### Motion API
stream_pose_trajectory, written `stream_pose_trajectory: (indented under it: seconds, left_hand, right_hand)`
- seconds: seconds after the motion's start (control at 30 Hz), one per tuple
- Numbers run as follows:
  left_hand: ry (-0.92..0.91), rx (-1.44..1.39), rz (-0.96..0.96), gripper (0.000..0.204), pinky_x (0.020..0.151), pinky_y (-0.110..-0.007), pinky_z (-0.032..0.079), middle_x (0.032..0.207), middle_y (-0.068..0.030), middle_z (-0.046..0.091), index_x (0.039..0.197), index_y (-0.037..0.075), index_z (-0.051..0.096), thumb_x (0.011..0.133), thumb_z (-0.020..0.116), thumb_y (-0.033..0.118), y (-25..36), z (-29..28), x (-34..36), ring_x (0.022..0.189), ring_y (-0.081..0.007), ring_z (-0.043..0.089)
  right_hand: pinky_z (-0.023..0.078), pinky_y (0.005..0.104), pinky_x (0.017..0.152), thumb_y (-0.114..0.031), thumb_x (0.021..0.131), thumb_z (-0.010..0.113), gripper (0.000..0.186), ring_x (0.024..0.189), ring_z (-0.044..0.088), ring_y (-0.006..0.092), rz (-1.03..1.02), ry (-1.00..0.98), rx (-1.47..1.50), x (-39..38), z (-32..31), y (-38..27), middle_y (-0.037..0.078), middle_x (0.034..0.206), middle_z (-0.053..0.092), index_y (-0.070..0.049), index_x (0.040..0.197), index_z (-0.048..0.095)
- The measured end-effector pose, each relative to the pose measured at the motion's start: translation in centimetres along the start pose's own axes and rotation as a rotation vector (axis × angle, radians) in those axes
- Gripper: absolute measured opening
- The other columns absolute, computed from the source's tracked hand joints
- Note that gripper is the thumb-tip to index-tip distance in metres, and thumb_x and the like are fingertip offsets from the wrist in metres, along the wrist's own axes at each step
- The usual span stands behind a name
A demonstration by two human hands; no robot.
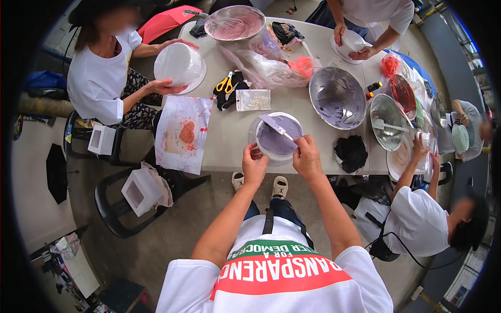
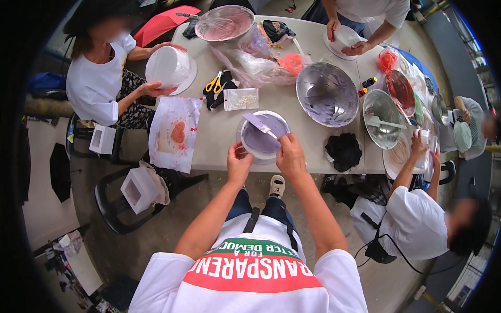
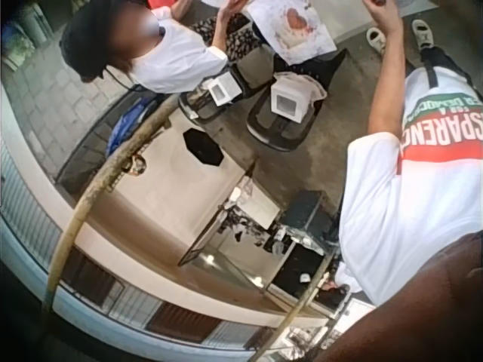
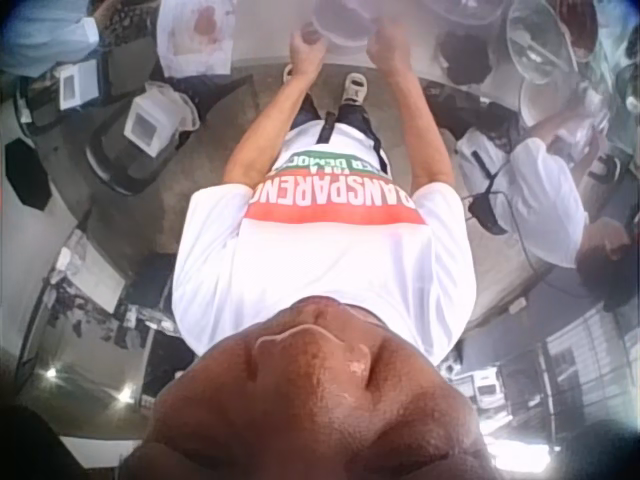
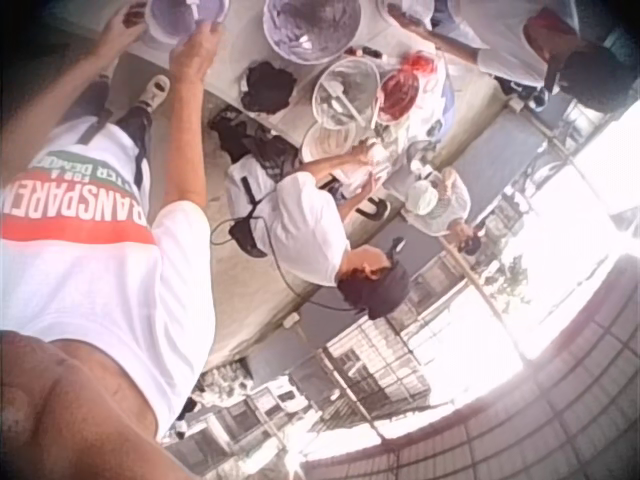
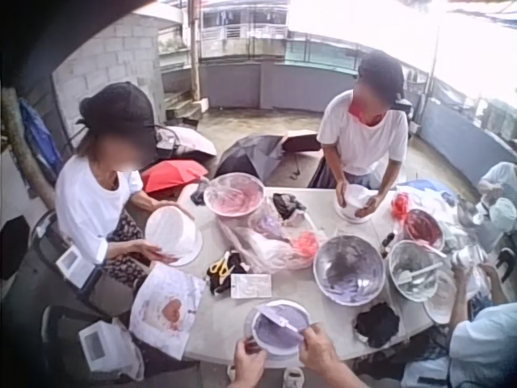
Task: The person applies purple frosting to a round base using a spatula and smooths it across the top and sides.
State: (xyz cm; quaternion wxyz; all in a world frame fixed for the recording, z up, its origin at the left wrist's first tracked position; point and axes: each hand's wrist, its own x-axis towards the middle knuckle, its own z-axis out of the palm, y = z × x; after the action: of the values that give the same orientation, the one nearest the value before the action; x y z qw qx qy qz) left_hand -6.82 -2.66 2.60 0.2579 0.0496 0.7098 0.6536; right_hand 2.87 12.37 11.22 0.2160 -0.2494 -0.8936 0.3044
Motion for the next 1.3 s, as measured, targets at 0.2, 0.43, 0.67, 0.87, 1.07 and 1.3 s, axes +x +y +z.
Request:
stream_pose_trajectory:
  seconds: [0.2, 0.43, 0.67, 0.87, 1.07, 1.3]
  left_hand:
    - [-0.037, 0.087, 0.057, 0.049, 0.076, -0.030, 0.055, 0.108, -0.0097, 0.065, 0.126, -0.003, 0.055, 0.078, 0.065, -0.001, 1.4, -0.9, 1.5, 0.092, -0.0153, 0.063]
    - [-0.209, 0.168, 0.093, 0.048, 0.088, -0.031, 0.052, 0.109, -0.0081, 0.069, 0.126, 0.000, 0.063, 0.078, 0.068, 0.001, 3.2, -3.2, 4.4, 0.096, -0.0159, 0.064]
    - [-0.357, 0.214, 0.161, 0.043, 0.095, -0.029, 0.049, 0.114, -0.0073, 0.069, 0.129, 0.002, 0.062, 0.087, 0.060, -0.002, 3.5, -5.0, 8.2, 0.104, -0.0148, 0.063]
    - [-0.141, 0.052, -0.008, 0.035, 0.081, -0.030, 0.054, 0.112, -0.0057, 0.065, 0.125, 0.001, 0.059, 0.090, 0.059, 0.002, 1.1, -4.3, 5.1, 0.095, -0.0120, 0.062]
    - [-0.107, -0.075, -0.129, 0.041, 0.064, -0.027, 0.057, 0.103, -0.0057, 0.061, 0.125, 0.002, 0.053, 0.086, 0.066, 0.004, 2.3, -1.7, 0.4, 0.084, -0.0117, 0.062]
    - [-0.084, -0.099, -0.138, 0.046, 0.060, -0.028, 0.057, 0.100, -0.0064, 0.061, 0.124, 0.003, 0.053, 0.083, 0.071, 0.007, 2.7, -1.3, 0.4, 0.081, -0.0130, 0.064]
  right_hand:
    - [0.051, 0.0467, 0.074, 0.009, 0.075, 0.059, 0.027, 0.088, 0.061, 0.0399, -0.041, -0.094, -0.004, -0.5, -0.4, -0.6, 0.019, 0.099, 0.056, 0.000, 0.100, 0.061]
    - [0.051, 0.0464, 0.075, 0.009, 0.075, 0.059, 0.027, 0.092, 0.060, 0.0404, -0.035, -0.145, 0.019, -1.8, -1.3, -0.7, 0.019, 0.099, 0.056, -0.001, 0.100, 0.061]
    - [0.050, 0.0413, 0.071, 0.012, 0.075, 0.054, 0.027, 0.085, 0.060, 0.0367, 0.059, -0.127, 0.216, -3.3, -2.4, -0.3, 0.019, 0.096, 0.056, 0.001, 0.098, 0.061]
    - [0.048, 0.0356, 0.065, 0.013, 0.076, 0.053, 0.022, 0.077, 0.059, 0.0310, 0.180, 0.008, 0.186, -2.8, -2.2, 1.1, 0.017, 0.091, 0.056, 0.003, 0.095, 0.060]
    - [0.048, 0.0360, 0.063, 0.013, 0.076, 0.054, 0.022, 0.076, 0.058, 0.0297, 0.122, 0.121, 0.075, -2.4, -2.0, 1.6, 0.017, 0.090, 0.056, 0.003, 0.094, 0.060]
    - [0.049, 0.0434, 0.071, 0.013, 0.074, 0.053, 0.026, 0.084, 0.059, 0.0390, 0.084, 0.152, -0.020, -2.7, -1.6, 2.0, 0.020, 0.094, 0.057, 0.002, 0.097, 0.060]
